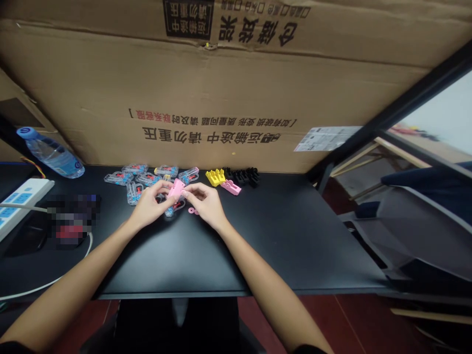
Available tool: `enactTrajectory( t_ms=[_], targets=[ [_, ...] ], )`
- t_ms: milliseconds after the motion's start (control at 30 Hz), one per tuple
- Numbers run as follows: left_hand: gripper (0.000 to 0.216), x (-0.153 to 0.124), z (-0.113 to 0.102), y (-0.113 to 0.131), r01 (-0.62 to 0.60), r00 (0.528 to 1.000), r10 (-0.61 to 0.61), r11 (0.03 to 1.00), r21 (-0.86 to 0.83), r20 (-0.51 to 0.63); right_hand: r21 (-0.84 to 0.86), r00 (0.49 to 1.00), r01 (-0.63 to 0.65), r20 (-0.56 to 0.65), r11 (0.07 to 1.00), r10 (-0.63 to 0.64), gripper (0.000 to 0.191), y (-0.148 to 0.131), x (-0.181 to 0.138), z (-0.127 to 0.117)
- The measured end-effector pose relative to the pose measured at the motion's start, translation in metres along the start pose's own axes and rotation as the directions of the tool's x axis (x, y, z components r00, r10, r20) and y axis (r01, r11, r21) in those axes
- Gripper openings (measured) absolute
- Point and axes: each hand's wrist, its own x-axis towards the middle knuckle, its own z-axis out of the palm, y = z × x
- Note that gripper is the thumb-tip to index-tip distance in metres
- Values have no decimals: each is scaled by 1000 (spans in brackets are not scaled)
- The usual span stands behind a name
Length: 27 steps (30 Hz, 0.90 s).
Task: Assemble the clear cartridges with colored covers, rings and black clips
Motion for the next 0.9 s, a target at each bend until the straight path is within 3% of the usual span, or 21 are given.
enactTrajectory(
  t_ms=[133,333,900],
  targets=[
    [24,0,-1,-1,-35,999,36,997,71,-9,3,1000,-13,-8,1000,13,40,2,0,0],
    [22,-4,0,-2,-115,992,127,943,312,-16,22,1000,-19,-2,1000,19,42,5,-1,3],
    [20,-8,6,3,-112,990,135,932,346,-44,-16,998,1,-56,1000,-2,40,-2,-5,3]
  ],
)
